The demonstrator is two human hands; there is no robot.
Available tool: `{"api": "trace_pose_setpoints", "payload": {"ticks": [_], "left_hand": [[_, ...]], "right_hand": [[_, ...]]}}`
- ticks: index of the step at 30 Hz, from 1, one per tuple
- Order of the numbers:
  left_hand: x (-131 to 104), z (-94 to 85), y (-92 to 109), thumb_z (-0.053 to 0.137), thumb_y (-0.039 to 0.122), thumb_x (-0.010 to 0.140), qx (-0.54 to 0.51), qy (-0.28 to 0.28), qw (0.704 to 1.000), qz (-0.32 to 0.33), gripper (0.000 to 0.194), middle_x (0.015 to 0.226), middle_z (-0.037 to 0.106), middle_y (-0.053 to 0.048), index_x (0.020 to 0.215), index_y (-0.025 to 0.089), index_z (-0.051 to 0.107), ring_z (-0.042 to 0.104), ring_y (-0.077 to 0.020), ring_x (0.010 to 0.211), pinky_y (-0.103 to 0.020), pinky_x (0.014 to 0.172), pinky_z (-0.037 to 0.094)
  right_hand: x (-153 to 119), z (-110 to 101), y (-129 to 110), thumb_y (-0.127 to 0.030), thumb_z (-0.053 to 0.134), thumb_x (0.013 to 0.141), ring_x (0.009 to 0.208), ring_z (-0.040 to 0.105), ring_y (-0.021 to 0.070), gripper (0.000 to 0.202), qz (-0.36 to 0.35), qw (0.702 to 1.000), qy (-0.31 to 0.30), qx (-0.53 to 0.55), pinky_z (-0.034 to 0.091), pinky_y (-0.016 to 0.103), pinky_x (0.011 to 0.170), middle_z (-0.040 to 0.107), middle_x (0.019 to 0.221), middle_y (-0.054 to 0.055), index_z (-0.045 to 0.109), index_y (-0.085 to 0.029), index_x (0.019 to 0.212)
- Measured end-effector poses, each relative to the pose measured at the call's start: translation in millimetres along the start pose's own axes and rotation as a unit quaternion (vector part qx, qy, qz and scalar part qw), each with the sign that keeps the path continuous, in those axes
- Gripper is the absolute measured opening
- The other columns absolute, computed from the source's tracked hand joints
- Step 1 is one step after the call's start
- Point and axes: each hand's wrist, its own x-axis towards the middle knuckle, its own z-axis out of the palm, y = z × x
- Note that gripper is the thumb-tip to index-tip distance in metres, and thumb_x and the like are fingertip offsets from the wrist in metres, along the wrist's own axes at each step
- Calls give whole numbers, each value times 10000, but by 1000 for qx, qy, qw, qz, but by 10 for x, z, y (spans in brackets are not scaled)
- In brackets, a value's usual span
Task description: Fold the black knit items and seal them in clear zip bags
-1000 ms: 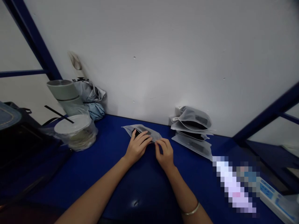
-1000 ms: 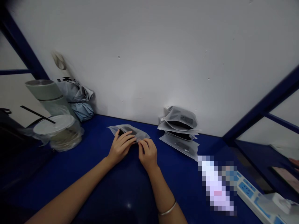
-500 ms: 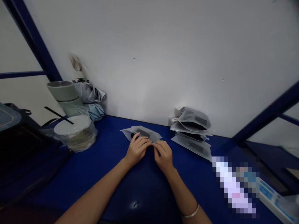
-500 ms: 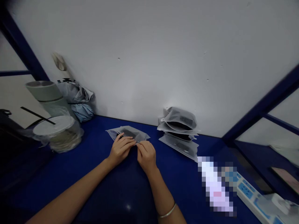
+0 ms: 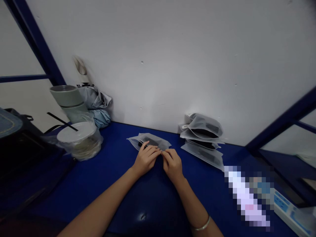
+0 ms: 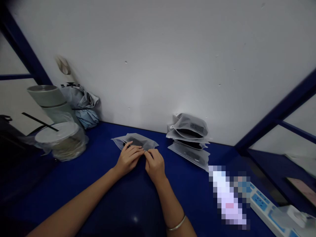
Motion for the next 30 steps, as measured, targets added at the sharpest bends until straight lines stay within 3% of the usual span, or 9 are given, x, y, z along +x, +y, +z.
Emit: {"api": "trace_pose_setpoints", "payload": {"ticks": [8,13,18,30], "left_hand": [[62,-5,46,397,66,821,40,-3,999,11,210,741,635,-37,884,151,578,559,-144,704,-338,725,407],[46,-3,-6,463,119,828,56,15,998,-24,220,952,649,-65,1022,161,558,565,-182,939,-390,877,362],[-7,7,-29,466,108,823,51,21,998,-27,219,912,667,-30,978,203,587,582,-172,915,-428,919,332],[-6,28,-10,450,89,817,30,33,999,-7,200,878,666,-39,924,189,587,593,-157,879,-408,887,374]], "right_hand": [[10,9,-25,-81,429,803,708,497,147,126,23,999,10,-34,450,270,623,556,751,69,538,-143,793],[12,13,10,-85,474,786,788,513,177,86,61,991,79,-84,438,328,698,568,787,83,525,-143,824],[15,-4,2,-107,520,775,791,529,159,94,22,998,36,-56,417,331,734,587,783,60,557,-159,844],[18,1,-2,-74,478,785,781,535,152,129,-1,999,39,-26,412,321,729,617,774,58,570,-151,831]]}}
